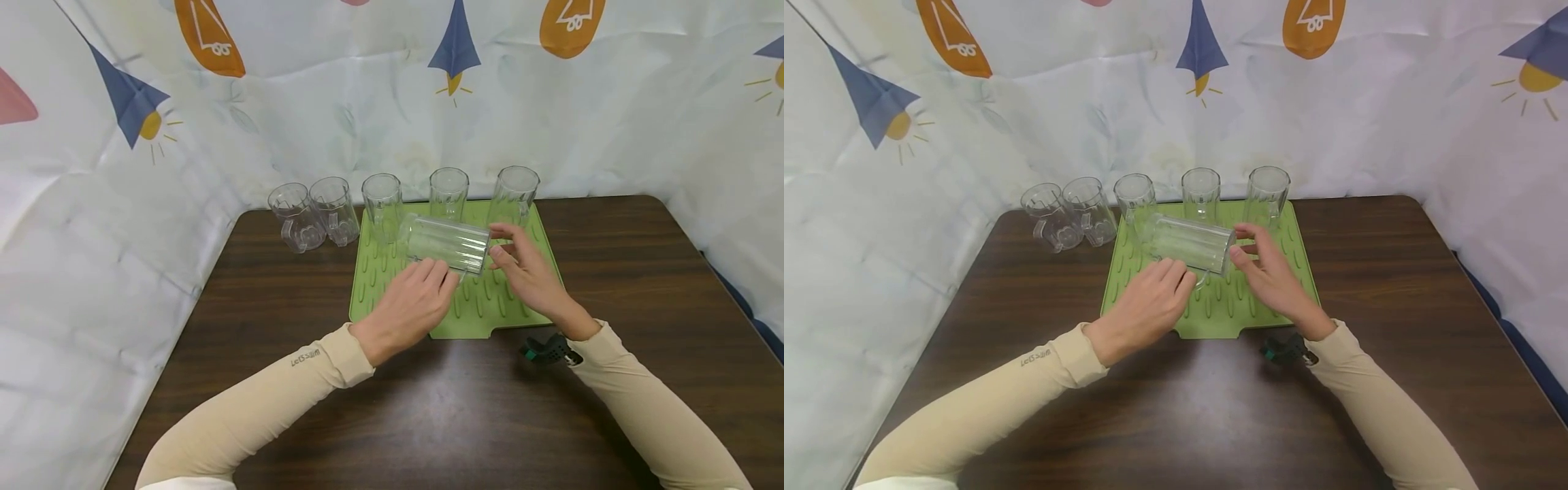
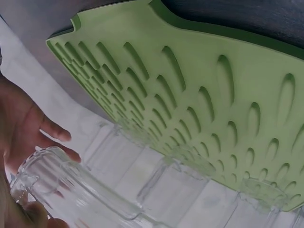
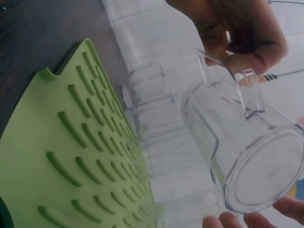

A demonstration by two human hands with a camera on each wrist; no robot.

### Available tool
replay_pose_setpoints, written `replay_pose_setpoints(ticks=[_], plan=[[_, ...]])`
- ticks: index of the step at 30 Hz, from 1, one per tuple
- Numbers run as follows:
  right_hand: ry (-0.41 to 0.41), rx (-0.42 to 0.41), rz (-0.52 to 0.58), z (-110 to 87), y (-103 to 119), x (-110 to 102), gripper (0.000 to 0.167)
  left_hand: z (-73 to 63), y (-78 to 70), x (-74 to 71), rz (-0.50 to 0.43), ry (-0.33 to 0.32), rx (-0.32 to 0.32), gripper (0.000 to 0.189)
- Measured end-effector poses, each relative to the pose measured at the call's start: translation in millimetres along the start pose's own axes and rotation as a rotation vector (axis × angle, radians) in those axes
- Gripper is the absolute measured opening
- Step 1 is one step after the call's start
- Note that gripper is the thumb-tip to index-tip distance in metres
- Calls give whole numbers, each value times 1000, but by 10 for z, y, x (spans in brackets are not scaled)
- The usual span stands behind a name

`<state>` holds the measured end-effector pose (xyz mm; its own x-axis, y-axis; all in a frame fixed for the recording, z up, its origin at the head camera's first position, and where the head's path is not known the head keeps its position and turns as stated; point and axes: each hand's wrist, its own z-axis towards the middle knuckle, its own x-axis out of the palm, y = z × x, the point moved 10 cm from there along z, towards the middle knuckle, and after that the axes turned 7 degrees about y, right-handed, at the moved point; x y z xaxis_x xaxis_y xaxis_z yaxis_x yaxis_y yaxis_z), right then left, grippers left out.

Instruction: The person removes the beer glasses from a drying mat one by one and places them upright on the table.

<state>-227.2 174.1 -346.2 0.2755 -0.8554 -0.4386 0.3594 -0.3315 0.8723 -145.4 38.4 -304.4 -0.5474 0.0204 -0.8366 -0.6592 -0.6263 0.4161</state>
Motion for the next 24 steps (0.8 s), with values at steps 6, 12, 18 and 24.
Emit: replay_pose_setpoints(ticks=[6,12,18,24], plan=[[12,44,30,26,-43,55,49,4,-26,8,44,-2,-4,16],[12,86,30,29,-73,77,52,13,-58,35,63,5,-5,16],[3,101,22,36,-85,80,51,3,-62,58,64,15,-16,14],[-6,110,42,40,-97,80,49,-23,-86,77,72,19,-9,16]])
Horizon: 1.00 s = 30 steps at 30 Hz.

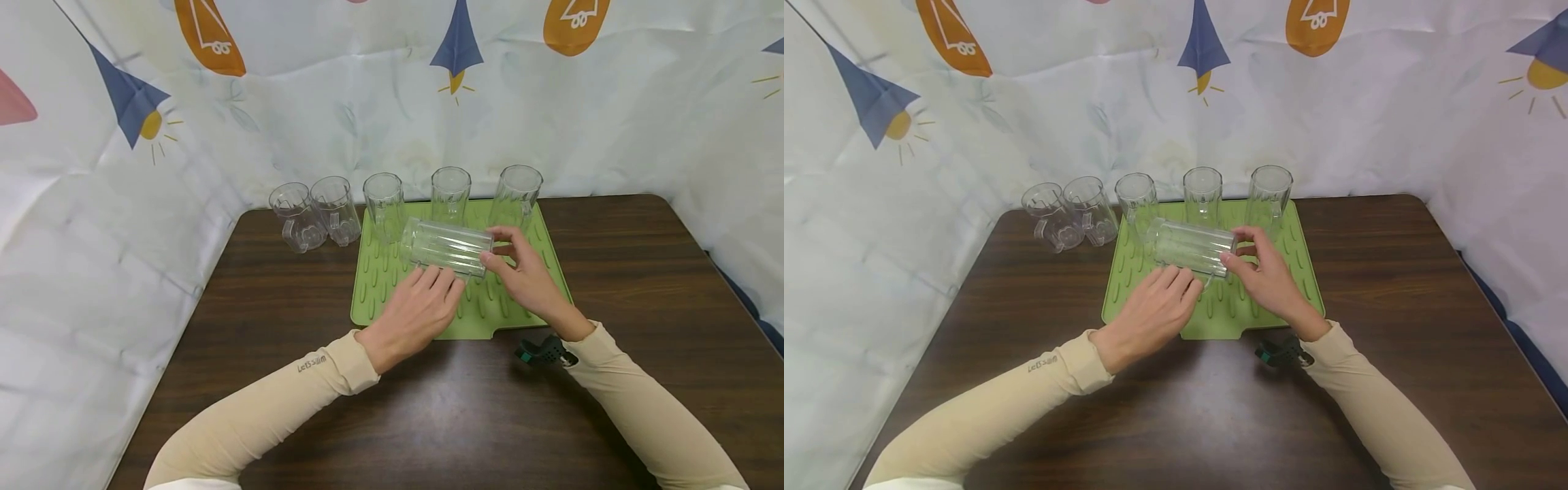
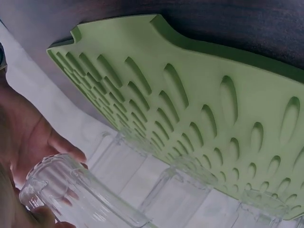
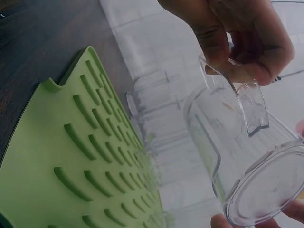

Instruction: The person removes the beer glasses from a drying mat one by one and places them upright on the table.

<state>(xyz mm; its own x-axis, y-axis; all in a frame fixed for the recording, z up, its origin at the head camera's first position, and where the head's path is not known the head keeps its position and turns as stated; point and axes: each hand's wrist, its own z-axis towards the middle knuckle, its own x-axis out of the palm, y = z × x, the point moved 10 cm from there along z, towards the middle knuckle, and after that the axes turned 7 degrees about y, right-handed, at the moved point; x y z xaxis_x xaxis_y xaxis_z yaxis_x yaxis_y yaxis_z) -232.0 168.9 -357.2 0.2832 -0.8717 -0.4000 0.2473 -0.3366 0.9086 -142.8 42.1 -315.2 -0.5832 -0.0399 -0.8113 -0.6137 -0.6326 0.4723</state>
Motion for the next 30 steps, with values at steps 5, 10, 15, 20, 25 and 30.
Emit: replay_pose_setpoints(ticks=[5,10,15,20,25,30], plan=[[-6,-3,31,-3,15,-1,48,-23,3,4,-61,5,-6,15],[-18,-24,49,-1,37,-5,46,-42,5,5,-98,10,-10,14],[-46,-38,60,-2,30,-27,46,-47,17,-14,-146,4,-7,12],[-65,-43,55,-10,26,-41,45,-46,42,-55,-193,-20,0,12],[-75,-42,57,-19,41,-52,44,-53,106,-106,-240,-56,-10,18],[-84,-24,45,-22,47,-69,43,-76,251,-184,-294,-137,-68,29]])
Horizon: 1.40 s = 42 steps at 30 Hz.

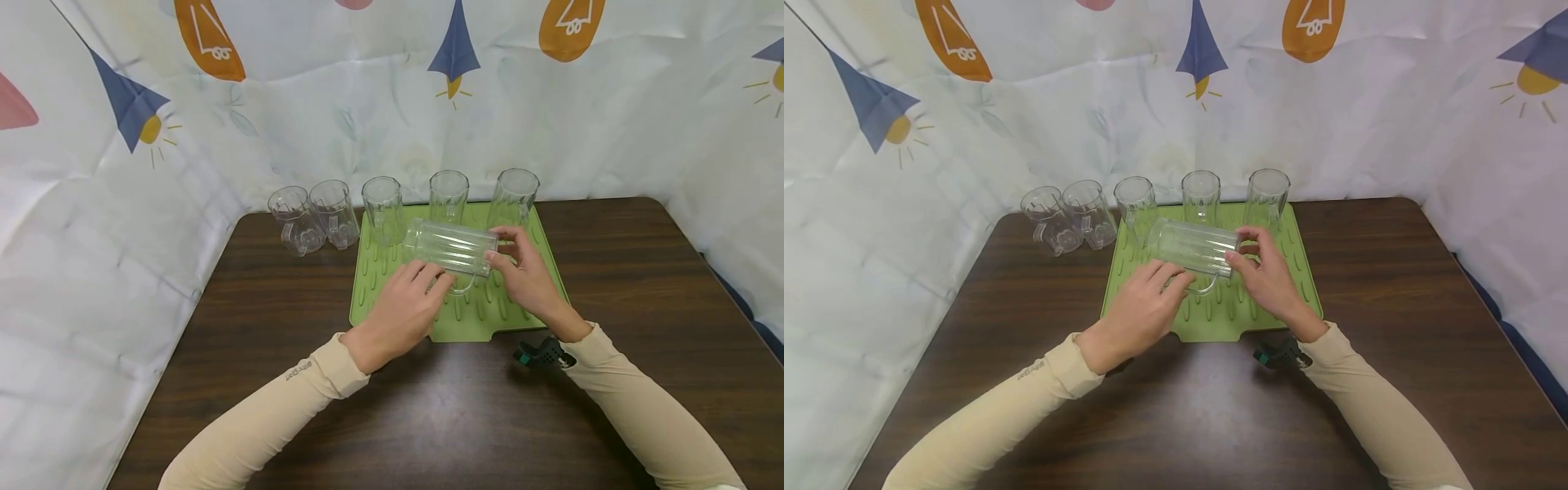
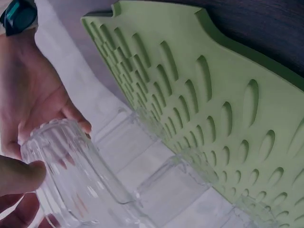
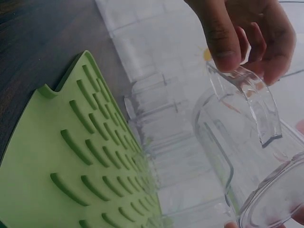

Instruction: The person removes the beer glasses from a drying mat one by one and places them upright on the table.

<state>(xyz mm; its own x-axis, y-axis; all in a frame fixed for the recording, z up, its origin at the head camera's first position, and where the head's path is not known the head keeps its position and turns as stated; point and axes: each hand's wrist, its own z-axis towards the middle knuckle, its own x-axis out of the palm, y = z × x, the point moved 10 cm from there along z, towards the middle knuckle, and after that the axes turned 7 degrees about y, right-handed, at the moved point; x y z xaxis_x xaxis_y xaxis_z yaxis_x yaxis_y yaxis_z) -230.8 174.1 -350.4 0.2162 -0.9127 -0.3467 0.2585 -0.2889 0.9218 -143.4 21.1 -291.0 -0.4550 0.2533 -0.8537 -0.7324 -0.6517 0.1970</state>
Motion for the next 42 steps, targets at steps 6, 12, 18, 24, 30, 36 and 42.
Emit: replay_pose_setpoints(ticks=[6,12,18,24,30,36,42], plan=[[-48,-14,-16,10,26,-57,44,-59,156,-88,-89,-101,-62,19],[-59,-38,-5,13,56,-83,44,-160,302,-126,-177,-201,-104,23],[-77,-31,-5,6,78,-120,44,-234,439,-80,-382,-265,-120,26],[-98,-58,-7,0,126,-149,42,-338,590,19,-583,-302,-177,25],[-115,-71,0,0,161,-175,42,-453,751,141,-768,-327,-283,21],[-126,-57,-14,-1,159,-192,43,-530,845,330,-966,-292,-414,18],[-125,-70,48,13,124,-171,43,-596,826,635,-1318,-230,-605,22]])
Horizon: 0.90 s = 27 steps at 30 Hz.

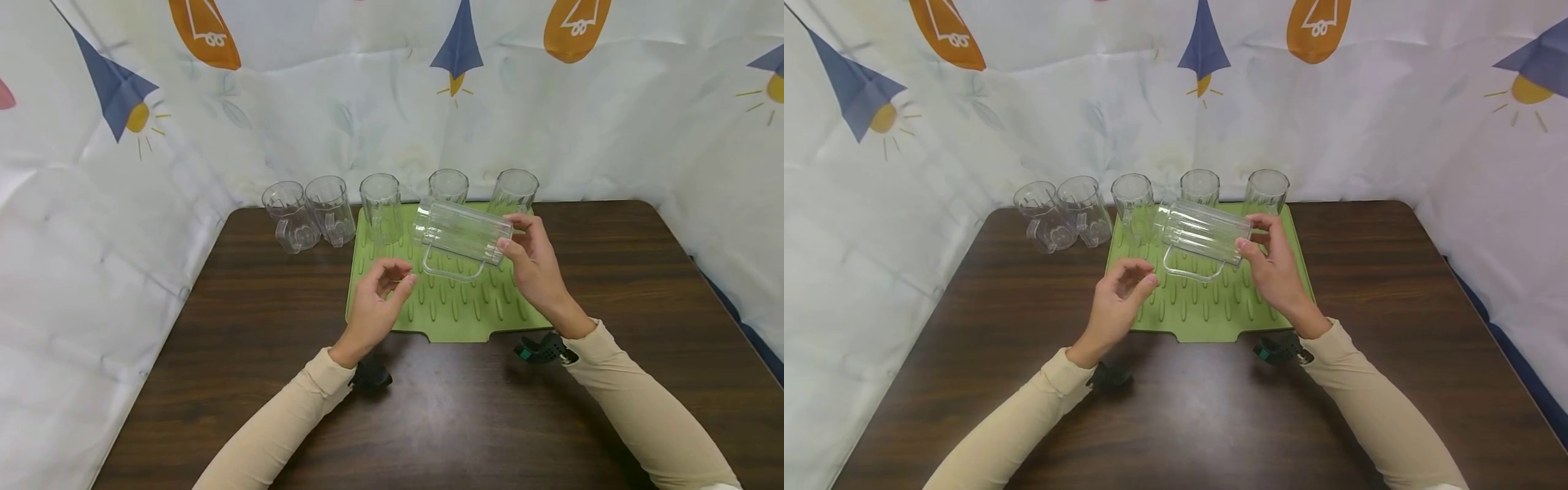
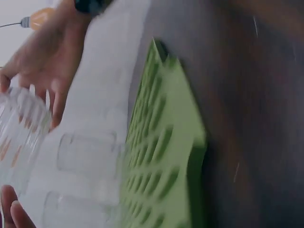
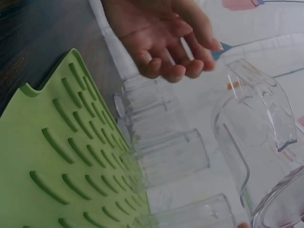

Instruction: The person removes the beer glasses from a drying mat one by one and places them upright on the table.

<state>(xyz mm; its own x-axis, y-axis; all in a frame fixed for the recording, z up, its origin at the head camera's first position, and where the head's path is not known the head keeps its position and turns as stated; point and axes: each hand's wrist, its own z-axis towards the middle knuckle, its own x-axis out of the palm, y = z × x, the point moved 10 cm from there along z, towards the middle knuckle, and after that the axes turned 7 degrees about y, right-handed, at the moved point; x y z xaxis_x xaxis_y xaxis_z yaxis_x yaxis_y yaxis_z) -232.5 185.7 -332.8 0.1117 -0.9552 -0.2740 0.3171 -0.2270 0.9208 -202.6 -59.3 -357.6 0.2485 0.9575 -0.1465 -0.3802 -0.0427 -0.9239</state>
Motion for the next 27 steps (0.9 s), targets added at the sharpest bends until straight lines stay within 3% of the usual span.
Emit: replay_pose_setpoints(ticks=[3,6,9,11,16,27], plan=[[-5,-7,31,1,-10,8,43,-29,175,125,-250,11,-135,23],[-5,-13,48,4,-14,29,43,-63,317,276,-554,12,-222,19],[-10,-17,56,8,-10,48,43,-69,356,393,-801,0,-238,19],[-14,-20,61,10,0,57,42,-54,340,441,-898,-6,-219,21],[-27,-18,90,8,21,62,40,4,275,519,-996,-11,-193,22],[-60,-39,151,14,19,83,38,85,189,565,-1055,-105,-182,22]])
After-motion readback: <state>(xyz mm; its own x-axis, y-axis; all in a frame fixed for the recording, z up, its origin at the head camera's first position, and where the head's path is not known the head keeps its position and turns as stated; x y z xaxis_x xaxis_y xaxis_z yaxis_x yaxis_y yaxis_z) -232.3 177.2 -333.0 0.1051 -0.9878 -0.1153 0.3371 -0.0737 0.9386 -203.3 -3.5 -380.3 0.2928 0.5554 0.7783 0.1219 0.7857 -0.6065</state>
